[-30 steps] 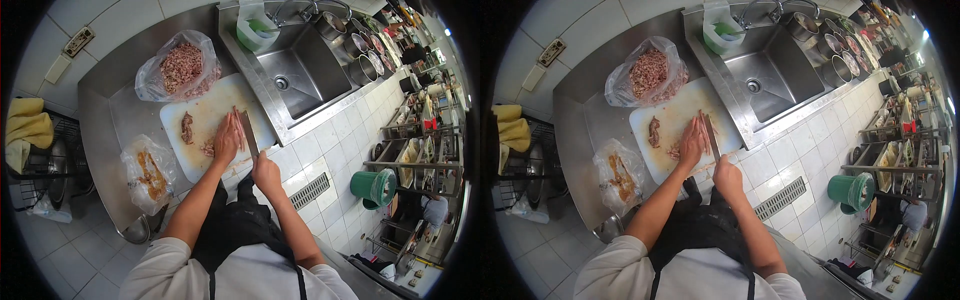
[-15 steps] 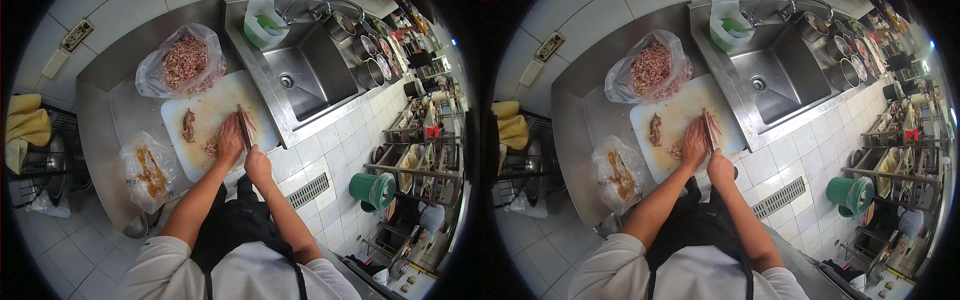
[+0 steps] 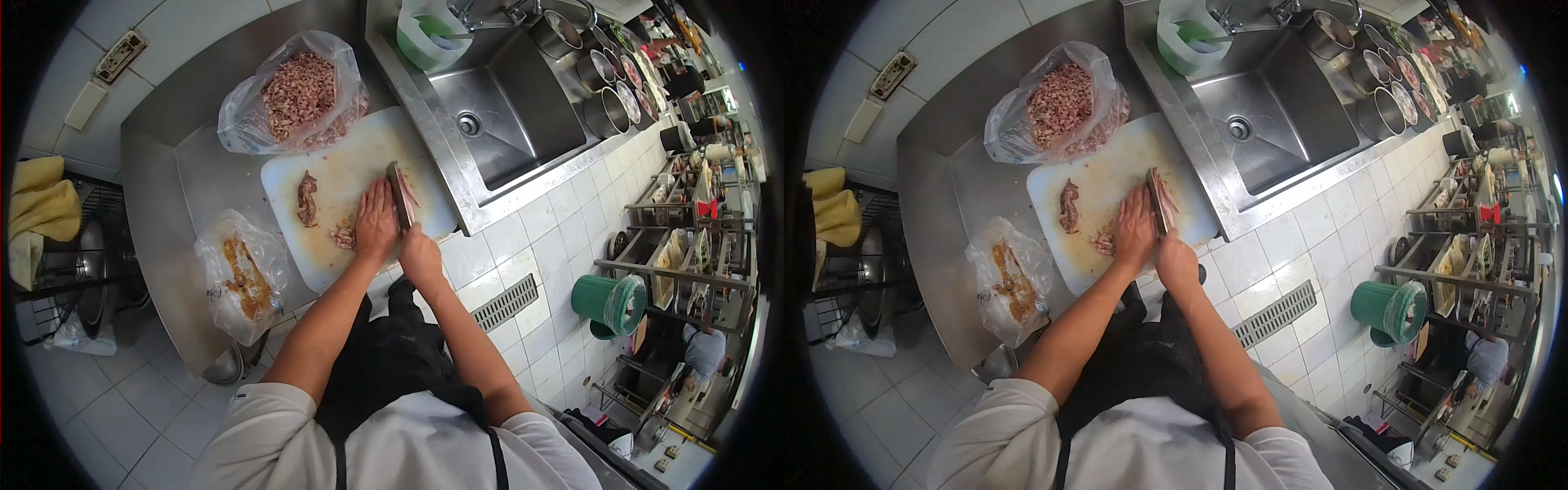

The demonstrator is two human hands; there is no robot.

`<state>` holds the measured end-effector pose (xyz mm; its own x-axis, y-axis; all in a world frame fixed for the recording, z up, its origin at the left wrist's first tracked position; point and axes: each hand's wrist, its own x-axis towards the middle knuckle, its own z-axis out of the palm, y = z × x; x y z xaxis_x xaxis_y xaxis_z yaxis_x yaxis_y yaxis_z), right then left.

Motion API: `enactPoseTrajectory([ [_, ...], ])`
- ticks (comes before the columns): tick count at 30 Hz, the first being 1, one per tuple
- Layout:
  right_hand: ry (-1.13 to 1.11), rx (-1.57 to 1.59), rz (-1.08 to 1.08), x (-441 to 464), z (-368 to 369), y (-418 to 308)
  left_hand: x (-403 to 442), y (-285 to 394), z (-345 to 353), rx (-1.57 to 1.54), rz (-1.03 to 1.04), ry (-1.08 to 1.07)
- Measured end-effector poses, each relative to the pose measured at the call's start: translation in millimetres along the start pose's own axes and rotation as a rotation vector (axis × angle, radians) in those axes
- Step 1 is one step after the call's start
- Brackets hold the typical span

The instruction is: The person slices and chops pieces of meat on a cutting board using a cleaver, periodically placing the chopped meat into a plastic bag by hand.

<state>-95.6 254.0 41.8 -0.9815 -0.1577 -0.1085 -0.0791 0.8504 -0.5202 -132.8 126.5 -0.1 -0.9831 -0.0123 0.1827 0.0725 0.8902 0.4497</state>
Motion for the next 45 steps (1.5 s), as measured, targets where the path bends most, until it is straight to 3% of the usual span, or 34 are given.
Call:
enactPoseTrajectory([
  [3, -0.095, -0.063, 0.093, -35.9, -9.9, 2.9, -2.5, 0.0, 1.6, -0.006, 0.009, -0.003],
  [10, -0.217, -0.118, 0.09, -86.0, -55.7, 4.5, -3.1, -1.6, 2.8, -0.035, 0.01, 0.006],
  [15, -0.196, -0.143, 0.024, -90.5, -96.4, -10.2, -1.6, -3.2, -7.9, -0.281, -0.049, 0.052],
  [21, 0.028, -0.087, -0.003, -44.7, -52.0, -24.0, -4.9, -12.0, 1.3, -0.259, 0.06, 0.181],
  [45, 0.005, 0.005, 0.054, 36.6, 9.5, -16.4, -4.3, -4.8, 1.6, -0.042, 0.035, 0.097],
])
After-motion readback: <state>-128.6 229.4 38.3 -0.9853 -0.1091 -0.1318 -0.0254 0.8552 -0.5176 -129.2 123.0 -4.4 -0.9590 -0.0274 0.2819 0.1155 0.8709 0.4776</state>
